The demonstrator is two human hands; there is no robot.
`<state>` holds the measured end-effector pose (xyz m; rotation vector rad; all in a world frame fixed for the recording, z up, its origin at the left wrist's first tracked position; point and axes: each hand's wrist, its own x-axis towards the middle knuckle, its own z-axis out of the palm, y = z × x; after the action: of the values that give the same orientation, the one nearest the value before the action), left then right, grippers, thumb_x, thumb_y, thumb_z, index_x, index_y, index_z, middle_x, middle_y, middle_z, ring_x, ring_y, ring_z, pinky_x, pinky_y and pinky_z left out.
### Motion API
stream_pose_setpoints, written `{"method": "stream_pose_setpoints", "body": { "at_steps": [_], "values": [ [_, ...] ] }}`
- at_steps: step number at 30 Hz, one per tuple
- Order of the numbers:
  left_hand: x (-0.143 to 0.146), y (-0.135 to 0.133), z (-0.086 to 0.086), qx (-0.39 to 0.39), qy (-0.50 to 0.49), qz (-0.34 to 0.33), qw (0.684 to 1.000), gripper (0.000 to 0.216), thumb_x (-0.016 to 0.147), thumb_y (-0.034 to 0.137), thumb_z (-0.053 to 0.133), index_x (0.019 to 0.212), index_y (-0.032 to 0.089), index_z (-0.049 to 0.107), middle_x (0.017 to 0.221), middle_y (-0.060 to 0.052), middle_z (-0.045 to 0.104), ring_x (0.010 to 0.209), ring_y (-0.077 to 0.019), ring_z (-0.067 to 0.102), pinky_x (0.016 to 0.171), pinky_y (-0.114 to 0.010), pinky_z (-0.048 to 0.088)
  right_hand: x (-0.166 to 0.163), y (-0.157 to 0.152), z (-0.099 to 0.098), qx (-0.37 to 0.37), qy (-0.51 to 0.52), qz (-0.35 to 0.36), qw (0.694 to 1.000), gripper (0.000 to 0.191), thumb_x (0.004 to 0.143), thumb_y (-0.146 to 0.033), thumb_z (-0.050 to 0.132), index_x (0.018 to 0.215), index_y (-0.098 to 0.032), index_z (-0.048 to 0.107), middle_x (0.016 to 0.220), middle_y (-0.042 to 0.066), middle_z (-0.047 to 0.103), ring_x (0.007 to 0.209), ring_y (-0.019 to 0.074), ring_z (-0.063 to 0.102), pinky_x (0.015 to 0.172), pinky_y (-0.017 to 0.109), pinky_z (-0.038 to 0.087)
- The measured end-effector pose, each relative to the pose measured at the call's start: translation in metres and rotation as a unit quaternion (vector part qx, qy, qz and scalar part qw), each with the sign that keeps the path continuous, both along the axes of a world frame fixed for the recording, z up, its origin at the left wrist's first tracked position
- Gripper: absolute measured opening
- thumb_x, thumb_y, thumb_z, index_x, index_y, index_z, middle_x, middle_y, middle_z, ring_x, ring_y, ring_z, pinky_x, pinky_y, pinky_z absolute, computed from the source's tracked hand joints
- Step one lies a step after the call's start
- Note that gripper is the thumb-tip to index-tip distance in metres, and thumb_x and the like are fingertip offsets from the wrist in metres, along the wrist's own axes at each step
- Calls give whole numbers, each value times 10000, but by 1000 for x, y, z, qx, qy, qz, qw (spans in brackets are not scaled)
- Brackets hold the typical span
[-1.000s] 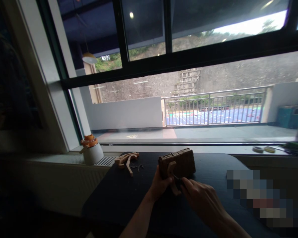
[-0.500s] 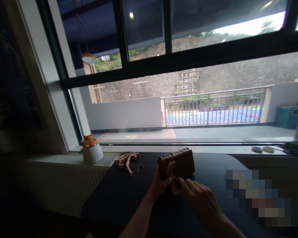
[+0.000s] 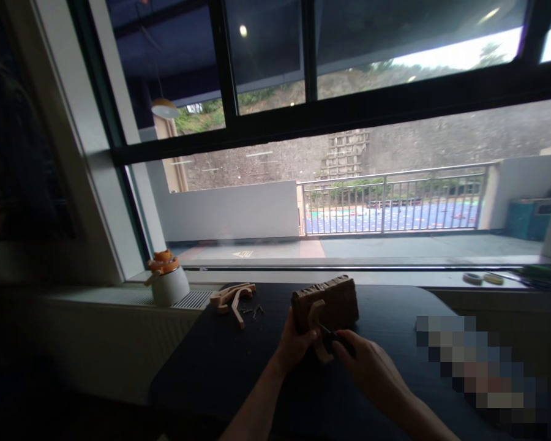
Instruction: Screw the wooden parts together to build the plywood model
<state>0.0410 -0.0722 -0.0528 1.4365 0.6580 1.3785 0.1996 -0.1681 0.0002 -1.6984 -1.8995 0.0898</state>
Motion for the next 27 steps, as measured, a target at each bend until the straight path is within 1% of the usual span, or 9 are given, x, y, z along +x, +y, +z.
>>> {"method": "stream_pose_setpoints", "body": {
  "at_steps": [4, 8, 11, 14, 16, 19, 22, 24, 27],
  "values": [
    [0, -1, 0, -4, 0, -8, 1000, 540, 630, 81, 679, 1123, 199, 494, 990, -17, 644, 907, -194, 591, 808, -314, 484, -1, -3, -1, 80, -77, 20, 994, 379, 822, -147, 492, 1199, -181, 499, 991, 74, 705, 802, 216, 684, 613, 265, 431],
    [0, -1, 1, -5, -4, -5, 1000, 547, 628, 88, 682, 1131, 200, 499, 962, -12, 644, 878, -189, 591, 790, -311, 486, 0, -5, 2, 193, -192, 73, 960, 263, 796, -16, 451, 973, -187, 543, 784, 23, 657, 623, 161, 635, 515, 252, 352],
    [0, -1, 1, -1, -7, 1, 1000, 523, 622, 88, 684, 1106, 196, 516, 957, -8, 642, 880, -188, 583, 791, -306, 483, 0, -4, 2, 230, -210, 87, 946, 250, 775, 10, 459, 917, -180, 536, 724, 16, 623, 590, 160, 611, 504, 258, 330],
    [0, -1, 1, 0, -7, 1, 1000, 516, 618, 84, 684, 1096, 192, 523, 960, -9, 643, 879, -188, 583, 790, -307, 484, -1, -1, -2, 228, -185, 78, 953, 190, 811, -35, 464, 901, -190, 530, 707, 5, 632, 558, 152, 614, 497, 253, 335],
    [0, 0, 1, 0, -7, -2, 1000, 522, 619, 82, 683, 1104, 189, 521, 962, -14, 645, 878, -190, 588, 782, -305, 488, -2, 0, -5, 201, -140, 56, 968, 129, 852, -104, 466, 911, -203, 525, 726, -1, 663, 578, 158, 644, 505, 246, 358],
    [1, 0, 1, -1, -11, -9, 1000, 561, 618, 80, 689, 1136, 194, 504, 1000, -20, 643, 906, -194, 589, 793, -303, 490, -3, -1, -7, 112, -33, 12, 993, 88, 887, -221, 465, 944, -224, 532, 763, -1, 706, 663, 186, 684, 535, 243, 400],
    [1, -1, 2, -5, -16, -11, 1000, 555, 619, 78, 692, 1127, 201, 505, 1004, -11, 643, 915, -191, 587, 802, -301, 486, -3, -3, -4, 41, 26, -8, 999, 112, 893, -271, 456, 946, -232, 546, 783, 4, 720, 717, 201, 692, 560, 248, 418],
    [1, -2, 3, -8, -16, -11, 1000, 536, 621, 76, 691, 1110, 199, 509, 984, -8, 644, 902, -187, 589, 793, -299, 487, -3, -3, 0, 41, 14, -9, 999, 113, 892, -275, 455, 942, -230, 545, 764, 1, 717, 697, 202, 691, 541, 248, 400],
    [0, -3, 4, -10, -15, -14, 1000, 529, 625, 81, 695, 1107, 195, 509, 971, -10, 645, 886, -188, 593, 783, -299, 490, -3, -4, 3, 106, -52, 0, 993, 144, 847, -215, 498, 989, -226, 520, 752, -12, 703, 629, 191, 677, 496, 246, 346]
  ]
}}
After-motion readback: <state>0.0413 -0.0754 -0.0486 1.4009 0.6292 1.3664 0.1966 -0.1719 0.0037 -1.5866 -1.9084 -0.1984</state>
